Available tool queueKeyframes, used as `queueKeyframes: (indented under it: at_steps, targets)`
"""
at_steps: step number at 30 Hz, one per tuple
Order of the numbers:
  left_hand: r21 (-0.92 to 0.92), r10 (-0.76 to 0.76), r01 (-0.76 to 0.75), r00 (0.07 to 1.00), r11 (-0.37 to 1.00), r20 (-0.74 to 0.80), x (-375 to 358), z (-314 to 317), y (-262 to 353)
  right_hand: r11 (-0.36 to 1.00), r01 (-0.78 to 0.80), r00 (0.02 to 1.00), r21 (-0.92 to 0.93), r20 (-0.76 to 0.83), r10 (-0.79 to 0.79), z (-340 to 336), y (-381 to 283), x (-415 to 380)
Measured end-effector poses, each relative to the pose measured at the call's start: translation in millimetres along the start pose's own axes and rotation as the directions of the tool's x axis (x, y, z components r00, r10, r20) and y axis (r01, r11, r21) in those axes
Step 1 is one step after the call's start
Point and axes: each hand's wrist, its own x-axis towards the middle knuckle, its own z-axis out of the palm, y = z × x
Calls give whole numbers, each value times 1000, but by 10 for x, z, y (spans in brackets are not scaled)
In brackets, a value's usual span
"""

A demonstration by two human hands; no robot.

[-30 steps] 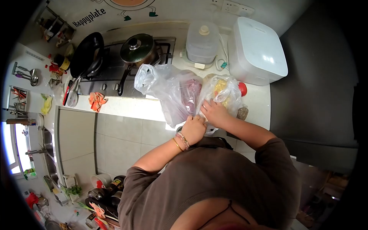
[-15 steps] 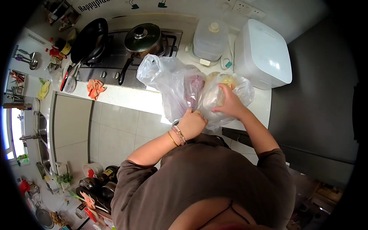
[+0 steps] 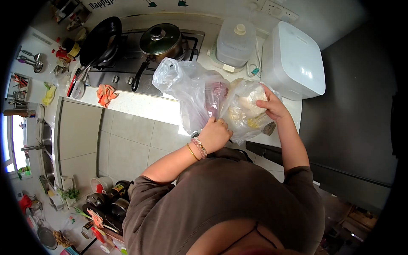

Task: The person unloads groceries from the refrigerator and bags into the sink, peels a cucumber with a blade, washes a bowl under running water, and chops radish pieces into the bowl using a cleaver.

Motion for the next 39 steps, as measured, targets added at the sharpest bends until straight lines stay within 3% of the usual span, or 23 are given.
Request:
queueKeyframes:
  at_steps: [6, 9, 12, 15, 16, 17, 18, 19, 21, 24, 25, 28, 29, 31, 32, 34, 35, 37, 38, 39]
  targets:
    - [6, -13, 13, 1000, 1000, -19, 19, -9, -5, 980, 21, 986, 200, 159, -53, -123, -46, -28]
    - [1, -11, 12, 998, 1000, -67, 43, -50, 5, 940, -77, 970, 332, 242, -6, -213, -70, -8]
    - [-24, -11, 8, 994, 1000, -111, 82, -69, 12, 926, -98, 984, 365, 178, 34, -279, -34, 24]
    - [-117, -6, -16, 982, 993, -187, 108, -124, 23, 998, -50, 998, -45, 37, 52, -84, -78, -5]
    - [-155, 0, -34, 976, 987, -217, 109, -150, 33, 946, 53, 996, -320, 80, -29, -2, -62, -3]
    - [-187, 6, -55, 968, 981, -251, 107, -167, 39, 810, 158, 985, -565, 141, -94, 97, -37, 5]
    - [-217, 12, -76, 959, 973, -284, 98, -186, 43, 603, 254, 967, -757, 216, -137, 199, -12, 9]
    - [-244, 18, -100, 948, 964, -318, 86, -202, 38, 466, 302, 953, -831, 277, -124, 310, 11, 9]
    - [-276, -27, -60, 953, 959, -302, 11, -217, 37, 163, 390, 921, -906, 384, -70, 515, 53, -9]
    - [-356, -47, -94, 929, 930, -368, -62, -311, -17, 61, 366, 927, -928, 370, 56, 605, 148, -28]
    - [-388, -51, -120, 914, 914, -403, -60, -342, -25, -9, 382, 924, -924, 382, 17, 603, 241, -44]
    - [-478, -95, -115, 915, 871, -392, -20, -340, 5, -146, 423, 904, -894, 404, 141, 608, 312, -57]
    - [-527, -124, -111, 913, 842, -389, -9, -335, -14, -191, 460, 888, -867, 446, 111, 568, 219, -94]
    - [-625, -183, -107, 907, 773, -381, 42, -327, -49, 49, 341, 939, -939, 338, -70, 479, -95, 2]
    - [-704, -243, -42, 923, 709, -300, 78, -339, -40, 179, 288, 954, -941, 265, -143, 425, -224, 77]
    - [-824, -336, 106, 936, 557, -107, 102, -366, -12, -115, 150, 893, -982, 185, -411, 369, -202, 298]
    - [-777, -311, 88, 939, 623, -143, 125, -378, -9, -244, 44, 821, -969, 174, -543, 318, -181, 452]
    - [-670, -255, 49, 943, 741, -212, 157, -351, 14, -148, -45, 971, -988, -8, -241, 51, -73, 805]
    - [-652, -304, 37, 903, 757, -303, 202, -279, -35, -110, -104, 993, -989, -96, -72, 30, -127, 857]
    - [-634, -347, 26, 853, 773, -389, 251, -155, -117, 100, -54, 976, -993, -73, -203, -14, -172, 851]
